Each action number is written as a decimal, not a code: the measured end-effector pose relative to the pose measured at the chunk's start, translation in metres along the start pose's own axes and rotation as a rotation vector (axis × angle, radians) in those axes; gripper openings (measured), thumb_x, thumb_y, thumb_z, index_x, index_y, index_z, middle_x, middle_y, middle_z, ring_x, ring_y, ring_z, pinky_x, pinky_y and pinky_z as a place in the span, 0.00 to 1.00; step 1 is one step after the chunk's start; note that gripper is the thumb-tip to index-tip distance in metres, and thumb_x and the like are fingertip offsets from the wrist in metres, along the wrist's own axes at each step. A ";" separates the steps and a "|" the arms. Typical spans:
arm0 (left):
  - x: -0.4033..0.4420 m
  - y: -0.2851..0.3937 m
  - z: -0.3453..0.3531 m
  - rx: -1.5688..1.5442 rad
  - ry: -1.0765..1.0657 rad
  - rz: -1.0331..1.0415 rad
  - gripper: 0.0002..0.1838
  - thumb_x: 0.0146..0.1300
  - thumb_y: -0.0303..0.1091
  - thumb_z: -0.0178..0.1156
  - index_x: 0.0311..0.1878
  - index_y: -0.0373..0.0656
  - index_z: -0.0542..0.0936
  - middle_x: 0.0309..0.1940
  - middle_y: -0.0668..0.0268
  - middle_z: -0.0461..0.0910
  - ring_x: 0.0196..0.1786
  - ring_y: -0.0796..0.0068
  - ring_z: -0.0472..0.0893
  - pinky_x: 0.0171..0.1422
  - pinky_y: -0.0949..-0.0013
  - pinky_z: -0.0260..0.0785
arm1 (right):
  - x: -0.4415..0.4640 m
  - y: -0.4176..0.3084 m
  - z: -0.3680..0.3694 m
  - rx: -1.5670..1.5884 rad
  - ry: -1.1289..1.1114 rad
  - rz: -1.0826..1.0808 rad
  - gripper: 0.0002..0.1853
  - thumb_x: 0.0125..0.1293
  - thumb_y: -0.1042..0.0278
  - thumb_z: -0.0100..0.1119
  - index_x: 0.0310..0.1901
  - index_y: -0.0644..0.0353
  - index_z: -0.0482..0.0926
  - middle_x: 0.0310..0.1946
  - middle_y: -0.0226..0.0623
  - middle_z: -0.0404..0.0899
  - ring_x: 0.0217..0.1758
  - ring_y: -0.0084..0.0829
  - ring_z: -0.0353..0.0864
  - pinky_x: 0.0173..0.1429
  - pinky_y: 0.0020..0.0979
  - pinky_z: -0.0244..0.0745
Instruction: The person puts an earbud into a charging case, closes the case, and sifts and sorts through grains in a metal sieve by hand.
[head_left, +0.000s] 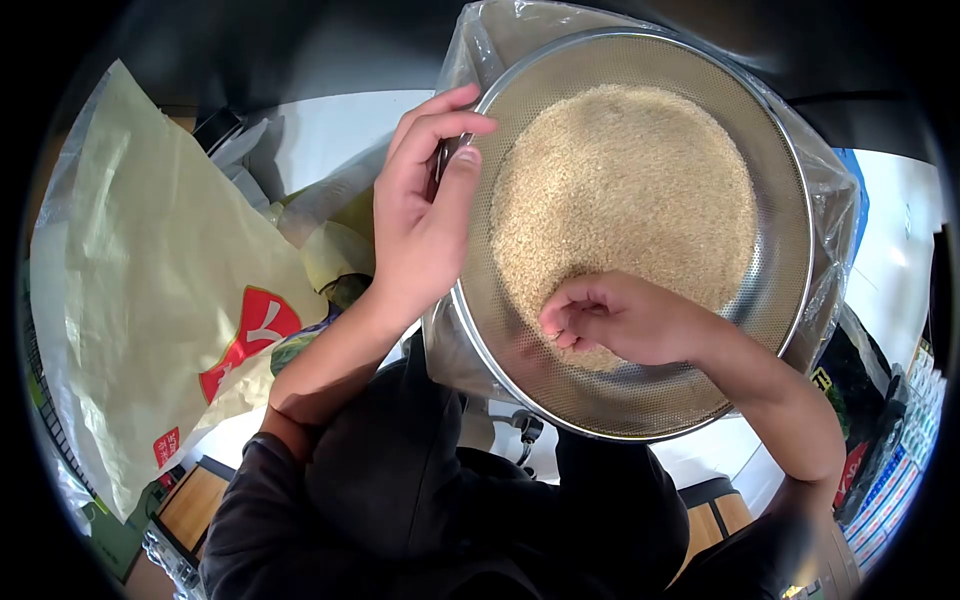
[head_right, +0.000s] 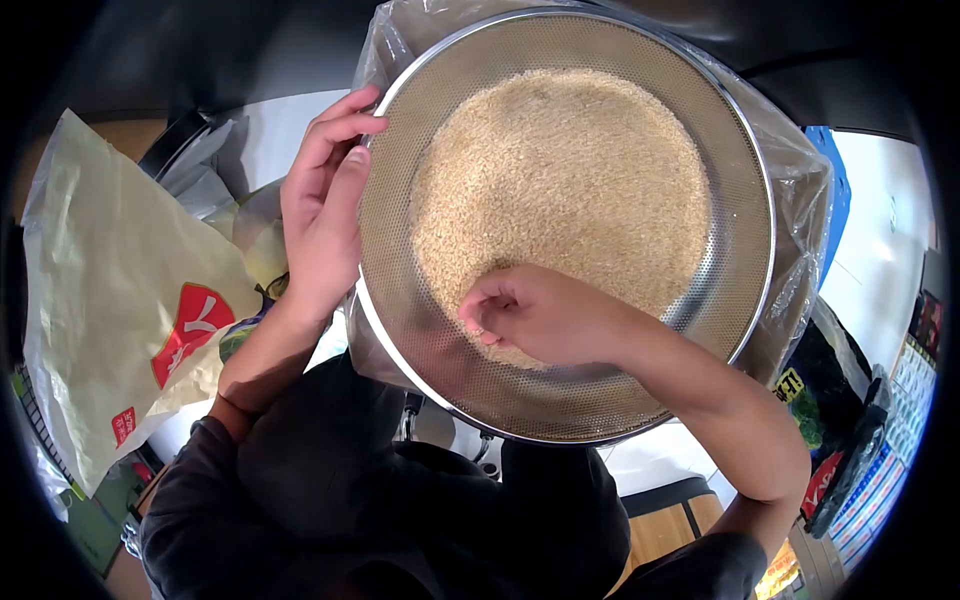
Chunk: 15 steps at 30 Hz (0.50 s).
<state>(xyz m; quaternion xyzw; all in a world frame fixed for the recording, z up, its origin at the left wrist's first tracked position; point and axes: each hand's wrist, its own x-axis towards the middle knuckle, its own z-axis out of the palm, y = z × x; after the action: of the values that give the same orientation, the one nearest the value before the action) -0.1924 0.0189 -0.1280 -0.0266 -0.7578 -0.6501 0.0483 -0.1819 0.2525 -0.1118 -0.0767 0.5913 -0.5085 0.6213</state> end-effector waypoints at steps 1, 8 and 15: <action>0.000 -0.001 0.000 0.002 0.003 -0.005 0.15 0.72 0.21 0.46 0.56 0.37 0.79 0.71 0.56 0.70 0.71 0.68 0.71 0.76 0.66 0.58 | -0.002 -0.005 0.000 -0.035 -0.002 0.032 0.12 0.75 0.77 0.52 0.56 0.63 0.79 0.47 0.35 0.82 0.49 0.26 0.82 0.59 0.31 0.79; 0.002 -0.005 0.000 -0.042 0.012 0.037 0.13 0.71 0.21 0.51 0.55 0.38 0.80 0.67 0.57 0.70 0.60 0.76 0.74 0.65 0.73 0.64 | 0.030 -0.018 -0.043 0.260 0.516 -0.406 0.14 0.79 0.67 0.49 0.57 0.63 0.78 0.55 0.41 0.81 0.58 0.34 0.84 0.68 0.36 0.78; 0.002 -0.004 0.001 -0.056 0.008 0.033 0.13 0.72 0.19 0.50 0.55 0.37 0.80 0.68 0.58 0.69 0.61 0.78 0.74 0.65 0.74 0.64 | 0.046 -0.034 -0.079 0.361 0.654 -0.642 0.18 0.81 0.64 0.46 0.61 0.70 0.74 0.60 0.48 0.79 0.65 0.40 0.79 0.75 0.37 0.72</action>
<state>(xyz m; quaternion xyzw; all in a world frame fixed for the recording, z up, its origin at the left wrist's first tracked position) -0.1949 0.0193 -0.1321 -0.0379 -0.7387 -0.6702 0.0616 -0.2743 0.2430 -0.1407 0.0175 0.6044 -0.7659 0.2185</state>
